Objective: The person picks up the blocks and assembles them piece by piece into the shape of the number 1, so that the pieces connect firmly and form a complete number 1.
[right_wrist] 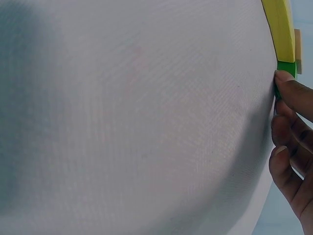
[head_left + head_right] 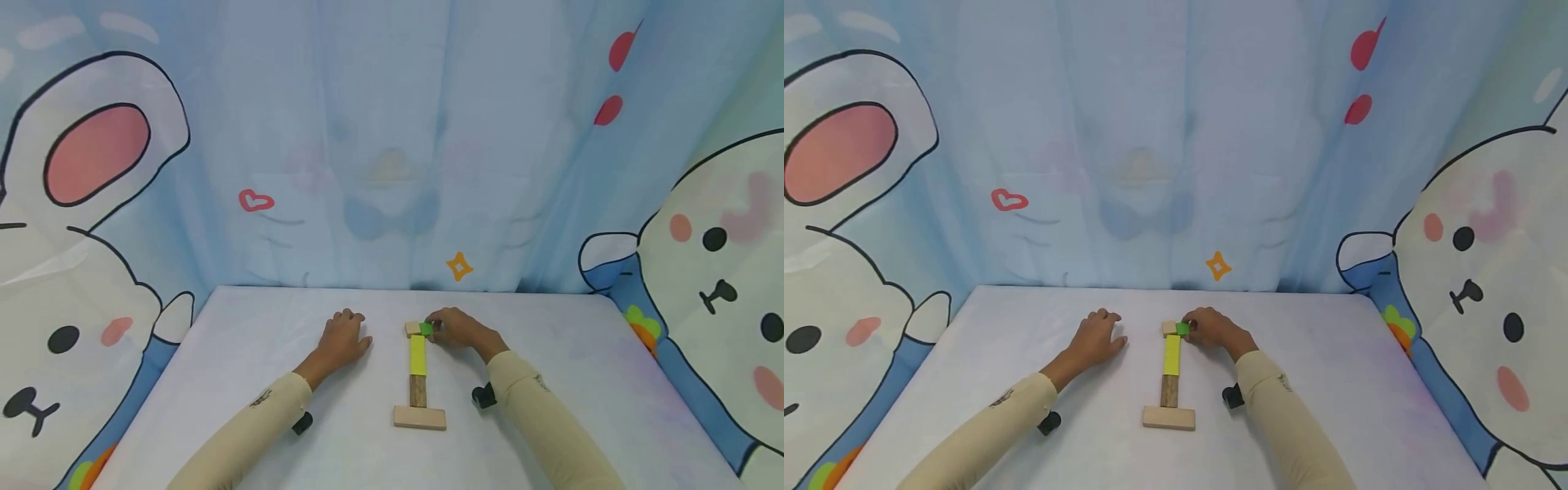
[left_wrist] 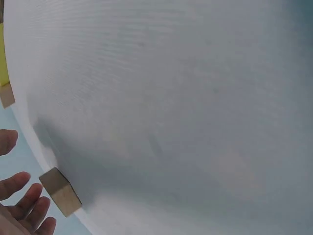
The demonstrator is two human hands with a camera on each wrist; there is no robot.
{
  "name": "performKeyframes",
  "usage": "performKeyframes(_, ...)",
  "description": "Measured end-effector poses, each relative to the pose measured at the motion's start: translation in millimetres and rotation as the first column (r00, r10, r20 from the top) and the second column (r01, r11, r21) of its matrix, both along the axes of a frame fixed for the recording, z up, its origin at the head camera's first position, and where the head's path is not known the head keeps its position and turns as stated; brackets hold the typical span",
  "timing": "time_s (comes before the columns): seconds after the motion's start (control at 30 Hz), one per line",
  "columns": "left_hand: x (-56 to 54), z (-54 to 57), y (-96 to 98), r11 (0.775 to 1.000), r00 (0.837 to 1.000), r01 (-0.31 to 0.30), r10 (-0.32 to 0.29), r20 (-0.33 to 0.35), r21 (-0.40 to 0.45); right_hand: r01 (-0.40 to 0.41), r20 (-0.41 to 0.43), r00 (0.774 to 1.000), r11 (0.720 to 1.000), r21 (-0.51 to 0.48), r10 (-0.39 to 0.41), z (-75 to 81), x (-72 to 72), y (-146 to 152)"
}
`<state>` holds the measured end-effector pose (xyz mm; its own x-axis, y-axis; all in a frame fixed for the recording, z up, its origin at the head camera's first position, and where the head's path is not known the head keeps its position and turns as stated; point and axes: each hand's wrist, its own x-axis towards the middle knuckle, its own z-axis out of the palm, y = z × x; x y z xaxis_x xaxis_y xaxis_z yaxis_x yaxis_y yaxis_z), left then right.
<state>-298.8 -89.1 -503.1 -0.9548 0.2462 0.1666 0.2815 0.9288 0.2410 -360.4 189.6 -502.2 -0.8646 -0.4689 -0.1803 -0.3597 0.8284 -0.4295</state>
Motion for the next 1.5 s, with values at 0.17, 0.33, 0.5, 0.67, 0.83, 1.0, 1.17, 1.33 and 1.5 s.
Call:
performKeyframes(0.17, 0.8, 1.9, -3.6, 1.0, 0.999, -0.014, 0.014, 0.042, 0.008, 0.009, 0.001, 1.0, 1.0, 0.008, -0.009, 0.9, -1.3, 4)
performKeyframes(0.33, 4.3, 4.0, -7.4, 0.999, 0.997, -0.045, 0.044, 0.065, 0.021, 0.013, 0.009, 1.0, 1.0, 0.008, -0.013, -1.2, -2.3, 4)
performKeyframes(0.5, 7.5, 0.6, -13.7, 0.999, 0.997, -0.045, 0.044, 0.058, 0.018, 0.021, 0.028, 0.999, 1.0, 0.006, -0.021, -3.6, -1.4, 4)
performKeyframes(0.67, 10.3, -2.1, -22.4, 0.998, 0.998, -0.062, 0.061, 0.034, 0.032, 0.013, 0.018, 1.0, 1.0, 0.007, -0.013, -3.7, -2.2, 4)
performKeyframes(0.83, 12.7, -3.1, -30.9, 0.996, 0.997, -0.075, 0.074, 0.023, 0.042, 0.009, 0.013, 1.0, 1.0, 0.01, -0.009, -3.7, -3.2, 5)
performKeyframes(1.0, 16.0, -6.3, -37.9, 0.996, 0.996, -0.085, 0.085, 0.024, 0.026, 0.006, 0.019, 1.0, 1.0, 0.005, -0.006, -4.6, -4.6, 4)
performKeyframes(1.17, 19.1, -9.2, -43.1, 0.997, 0.997, -0.075, 0.075, 0.022, 0.024, -0.003, 0.014, 1.0, 1.0, -0.004, 0.003, -7.2, -6.2, 3)
performKeyframes(1.33, 19.8, -8.5, -46.5, 0.998, 0.998, -0.062, 0.061, 0.024, 0.03, -0.002, 0.012, 1.0, 1.0, -0.014, 0.002, -7.0, -5.9, 2)
performKeyframes(1.5, 18.5, -6.8, -48.8, 0.997, 0.998, -0.055, 0.053, 0.04, 0.062, 0.009, 0.026, 1.0, 1.0, -0.008, -0.009, -5.7, -5.4, 0)
